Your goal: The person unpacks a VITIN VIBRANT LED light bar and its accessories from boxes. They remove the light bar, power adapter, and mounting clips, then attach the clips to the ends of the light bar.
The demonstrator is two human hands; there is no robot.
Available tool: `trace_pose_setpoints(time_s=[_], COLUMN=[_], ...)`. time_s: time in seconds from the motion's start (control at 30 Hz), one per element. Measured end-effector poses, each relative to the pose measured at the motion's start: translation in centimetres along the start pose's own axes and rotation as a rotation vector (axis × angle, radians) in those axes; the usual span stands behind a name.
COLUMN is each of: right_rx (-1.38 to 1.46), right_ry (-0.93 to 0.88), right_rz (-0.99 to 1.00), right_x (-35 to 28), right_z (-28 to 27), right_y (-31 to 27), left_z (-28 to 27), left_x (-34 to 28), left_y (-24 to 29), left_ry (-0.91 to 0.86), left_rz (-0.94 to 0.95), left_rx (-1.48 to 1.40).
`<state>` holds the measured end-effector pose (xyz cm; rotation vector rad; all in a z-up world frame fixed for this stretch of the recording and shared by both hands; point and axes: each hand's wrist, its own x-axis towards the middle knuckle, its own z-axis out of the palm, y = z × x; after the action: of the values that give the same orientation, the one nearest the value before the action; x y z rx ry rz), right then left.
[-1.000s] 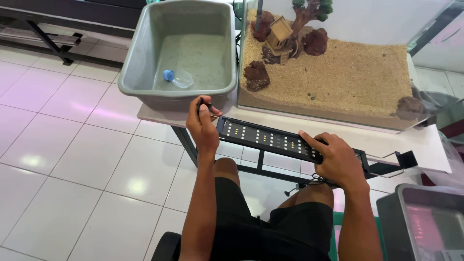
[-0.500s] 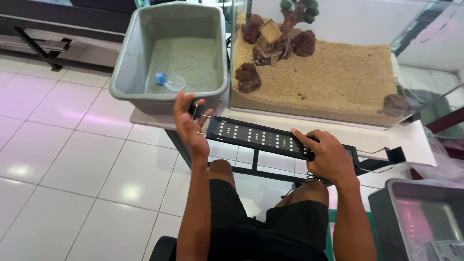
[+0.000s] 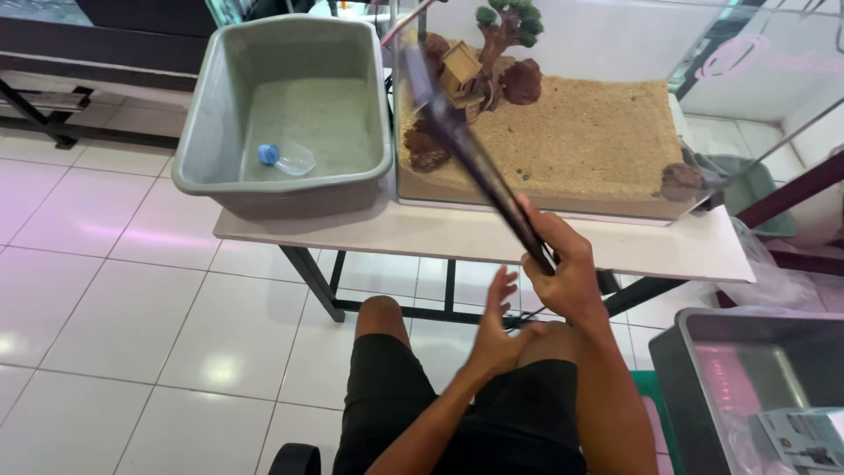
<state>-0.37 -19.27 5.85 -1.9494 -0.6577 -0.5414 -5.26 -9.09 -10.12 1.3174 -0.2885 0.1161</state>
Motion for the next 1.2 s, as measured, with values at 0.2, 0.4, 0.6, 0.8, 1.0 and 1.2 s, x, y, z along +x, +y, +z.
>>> trace_pose_setpoints(time_s=[0.2, 0.4, 0.6, 0.8, 1.0, 1.2], right_rx=[0.251, 0.453, 0.733, 1.047, 1.140, 1.078], right_ry=[0.136, 0.254, 0.412, 0.563, 0.686, 0.643], right_rz=[0.025, 0.026, 0.009, -0.004, 0.091, 0.098], right_x=[-0.3, -0.4, -0.8, 0.7, 0.6, -0.9], right_z=[0.3, 1.6, 3.5, 3.5, 4.0, 4.7], right_y=[0.4, 0.3, 1.4, -4.7, -4.7, -0.7], left_z=[2.2, 1.1, -1.2, -4.2, -6.9, -8.9], left_x=[0.2, 1.5, 1.5, 2.4, 4.2, 6.3], left_y=[1.0, -1.4, -1.4, -0.2, 1.4, 6.2], left_ry=[-0.077, -0.042, 0.022, 0.091, 0.220, 0.305], left_rz=[-0.209, -0.234, -0.179, -0.071, 0.100, 0.241], left_rx=[0.150, 0.017, -0.061, -0.091, 0.060, 0.162])
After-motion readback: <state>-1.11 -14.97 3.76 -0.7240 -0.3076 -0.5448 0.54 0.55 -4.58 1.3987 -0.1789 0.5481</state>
